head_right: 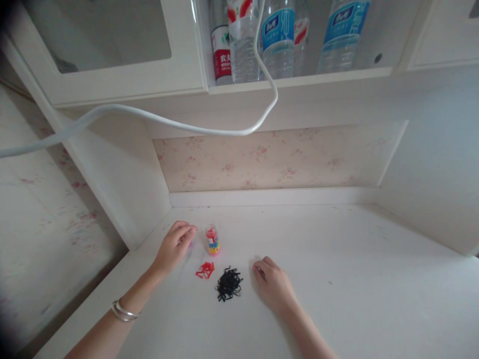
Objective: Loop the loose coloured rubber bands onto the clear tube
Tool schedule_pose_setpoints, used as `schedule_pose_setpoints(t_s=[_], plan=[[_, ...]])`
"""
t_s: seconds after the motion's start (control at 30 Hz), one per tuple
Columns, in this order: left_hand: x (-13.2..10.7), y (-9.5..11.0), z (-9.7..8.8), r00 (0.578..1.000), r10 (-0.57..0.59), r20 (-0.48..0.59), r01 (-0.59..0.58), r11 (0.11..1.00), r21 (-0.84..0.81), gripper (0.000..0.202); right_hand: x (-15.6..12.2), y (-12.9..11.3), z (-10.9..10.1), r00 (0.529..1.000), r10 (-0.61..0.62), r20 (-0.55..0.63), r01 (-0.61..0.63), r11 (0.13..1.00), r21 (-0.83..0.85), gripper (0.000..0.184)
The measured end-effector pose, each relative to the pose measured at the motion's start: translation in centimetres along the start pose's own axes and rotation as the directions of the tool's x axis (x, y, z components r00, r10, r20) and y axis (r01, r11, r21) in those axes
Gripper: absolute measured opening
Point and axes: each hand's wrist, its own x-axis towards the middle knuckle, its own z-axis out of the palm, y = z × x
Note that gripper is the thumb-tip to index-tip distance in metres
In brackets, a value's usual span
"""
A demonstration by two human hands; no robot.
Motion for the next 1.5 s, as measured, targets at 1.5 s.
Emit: schedule_pose_setpoints(t_s=[1.5], plan=[[-7.5, -5.1, 1.8, 0.922, -0.152, 0.356, 0.147, 0.988, 0.042, 0.024, -0.3, -0.4, 0.5, 1.000, 0.017, -0.023, -0.016, 1.000, 0.017, 0.037]])
